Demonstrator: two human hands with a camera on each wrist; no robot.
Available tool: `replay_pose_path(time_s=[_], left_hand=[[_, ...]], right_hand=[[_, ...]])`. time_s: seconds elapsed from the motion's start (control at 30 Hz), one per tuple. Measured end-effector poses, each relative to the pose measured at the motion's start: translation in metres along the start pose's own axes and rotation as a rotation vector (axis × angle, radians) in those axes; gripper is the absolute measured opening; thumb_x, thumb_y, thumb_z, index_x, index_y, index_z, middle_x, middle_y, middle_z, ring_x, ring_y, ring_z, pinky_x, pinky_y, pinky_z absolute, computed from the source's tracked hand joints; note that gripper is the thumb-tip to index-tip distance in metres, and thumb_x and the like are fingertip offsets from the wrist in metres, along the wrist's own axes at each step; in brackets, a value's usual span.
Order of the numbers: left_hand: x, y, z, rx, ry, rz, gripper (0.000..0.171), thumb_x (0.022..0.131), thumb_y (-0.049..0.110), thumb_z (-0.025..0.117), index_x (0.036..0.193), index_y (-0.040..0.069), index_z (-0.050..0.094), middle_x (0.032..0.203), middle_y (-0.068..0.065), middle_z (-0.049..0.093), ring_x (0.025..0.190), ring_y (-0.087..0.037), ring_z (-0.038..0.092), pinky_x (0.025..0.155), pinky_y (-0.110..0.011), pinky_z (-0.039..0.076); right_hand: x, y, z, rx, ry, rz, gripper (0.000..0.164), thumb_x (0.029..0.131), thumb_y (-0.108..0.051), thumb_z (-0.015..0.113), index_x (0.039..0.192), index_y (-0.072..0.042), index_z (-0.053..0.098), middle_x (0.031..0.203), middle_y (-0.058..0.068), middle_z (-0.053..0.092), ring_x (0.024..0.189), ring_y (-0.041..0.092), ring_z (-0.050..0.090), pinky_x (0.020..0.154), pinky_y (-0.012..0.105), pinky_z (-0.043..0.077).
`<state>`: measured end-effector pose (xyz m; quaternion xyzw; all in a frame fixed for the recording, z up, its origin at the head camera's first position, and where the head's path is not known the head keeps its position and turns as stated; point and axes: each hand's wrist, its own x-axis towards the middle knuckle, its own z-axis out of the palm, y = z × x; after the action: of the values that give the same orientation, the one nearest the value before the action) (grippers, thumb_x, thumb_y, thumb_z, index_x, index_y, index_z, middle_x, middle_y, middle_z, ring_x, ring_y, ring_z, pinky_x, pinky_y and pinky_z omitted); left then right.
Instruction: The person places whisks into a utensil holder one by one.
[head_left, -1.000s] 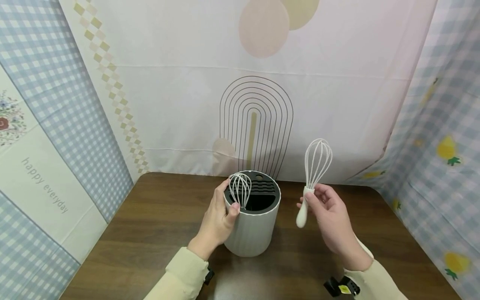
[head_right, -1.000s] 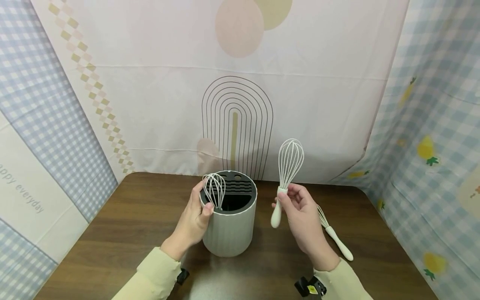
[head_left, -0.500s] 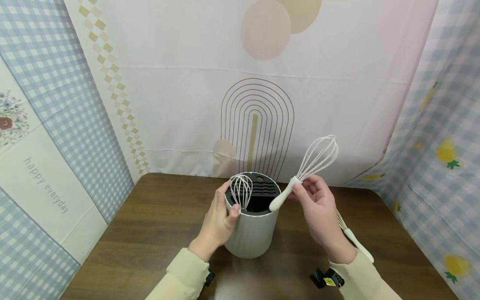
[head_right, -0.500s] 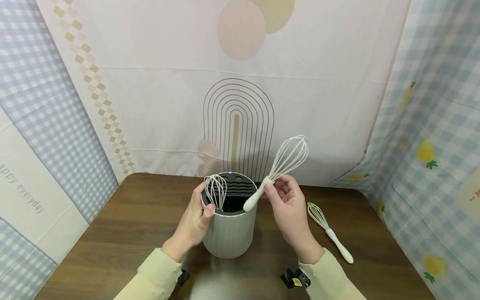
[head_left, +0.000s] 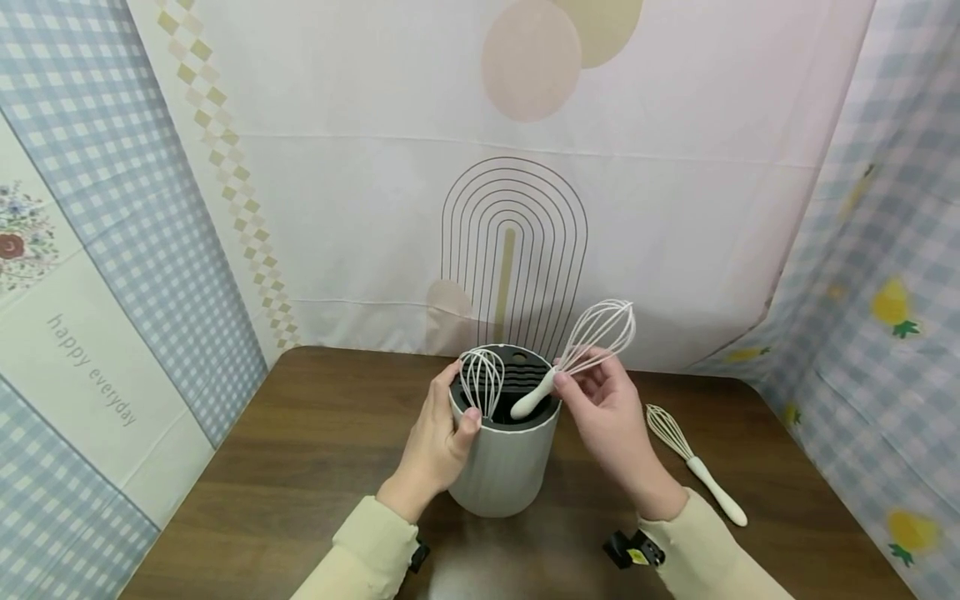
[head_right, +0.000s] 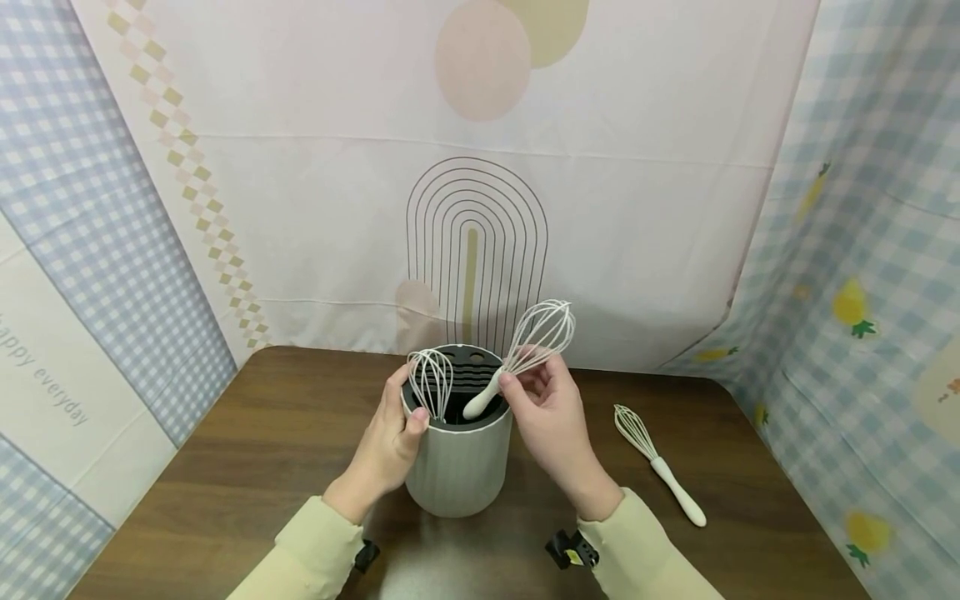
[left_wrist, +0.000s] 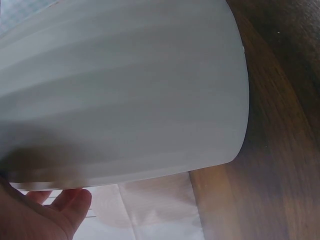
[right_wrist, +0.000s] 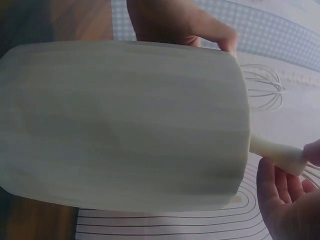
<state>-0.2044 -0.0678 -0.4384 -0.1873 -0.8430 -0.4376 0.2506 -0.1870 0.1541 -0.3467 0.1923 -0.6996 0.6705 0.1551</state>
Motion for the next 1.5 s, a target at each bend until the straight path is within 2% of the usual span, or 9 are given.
replay_pose_path(time_s=[0.2,0.43,0.7,0.87,1.27,1.4,1.5], left_hand=[[0.0,-0.001,0.0,-0.002,0.004,0.006,0.079,0.092,0.072,0.024,0.151,0.02,0.022,0.151,-0.007,0.034,0.133,-0.028,0.04,0.092,-0.056,0.042],[0.0,0.0,0.0,0.001,0.005,0.009,0.078,0.092,0.071,0.025,0.151,0.02,0.022,0.15,-0.007,0.034,0.132,-0.027,0.04,0.092,-0.055,0.043],[0.001,0.001,-0.001,0.004,0.004,0.018,0.075,0.094,0.067,0.027,0.151,0.019,0.021,0.149,-0.009,0.035,0.131,-0.027,0.041,0.093,-0.054,0.042],[0.0,0.003,-0.002,-0.003,0.0,0.013,0.074,0.095,0.066,0.028,0.151,0.019,0.021,0.149,-0.01,0.035,0.132,-0.027,0.04,0.094,-0.054,0.042],[0.0,0.003,-0.002,-0.008,-0.007,0.004,0.07,0.096,0.061,0.031,0.152,0.021,0.02,0.15,-0.008,0.034,0.132,-0.027,0.04,0.094,-0.055,0.042],[0.0,0.001,-0.001,-0.008,-0.006,0.001,0.069,0.096,0.06,0.032,0.152,0.022,0.019,0.151,-0.008,0.033,0.132,-0.028,0.04,0.093,-0.056,0.042],[-0.001,0.001,-0.001,-0.004,-0.01,-0.007,0.067,0.096,0.057,0.034,0.152,0.023,0.019,0.151,-0.007,0.033,0.132,-0.028,0.04,0.092,-0.056,0.042]], right_hand=[[0.001,0.002,0.007,-0.065,-0.001,-0.008,0.041,0.088,0.002,0.067,0.124,0.005,0.046,0.11,0.022,0.059,0.1,0.02,0.063,0.084,0.028,0.051],[0.001,0.0,0.015,-0.141,-0.064,-0.016,0.045,0.087,-0.001,0.07,0.125,-0.002,0.047,0.107,0.017,0.06,0.097,0.024,0.062,0.078,0.03,0.054],[-0.004,-0.021,0.026,-0.194,-0.104,-0.016,0.048,0.084,0.009,0.068,0.125,0.005,0.043,0.106,0.027,0.059,0.094,0.034,0.061,0.076,0.035,0.054],[-0.005,-0.028,0.028,-0.194,-0.127,-0.012,0.052,0.083,0.01,0.068,0.127,0.005,0.04,0.106,0.029,0.058,0.097,0.041,0.06,0.077,0.038,0.054],[-0.008,-0.034,0.029,-0.266,-0.142,0.001,0.062,0.082,0.006,0.072,0.133,0.004,0.038,0.112,0.027,0.056,0.095,0.04,0.061,0.079,0.035,0.053],[-0.008,-0.031,0.027,-0.286,-0.144,-0.013,0.063,0.081,0.005,0.073,0.133,0.004,0.038,0.112,0.027,0.055,0.095,0.039,0.06,0.08,0.041,0.052],[-0.008,-0.019,0.024,-0.295,-0.148,-0.023,0.066,0.081,0.002,0.075,0.135,0.001,0.039,0.113,0.025,0.055,0.098,0.037,0.06,0.082,0.043,0.051]])
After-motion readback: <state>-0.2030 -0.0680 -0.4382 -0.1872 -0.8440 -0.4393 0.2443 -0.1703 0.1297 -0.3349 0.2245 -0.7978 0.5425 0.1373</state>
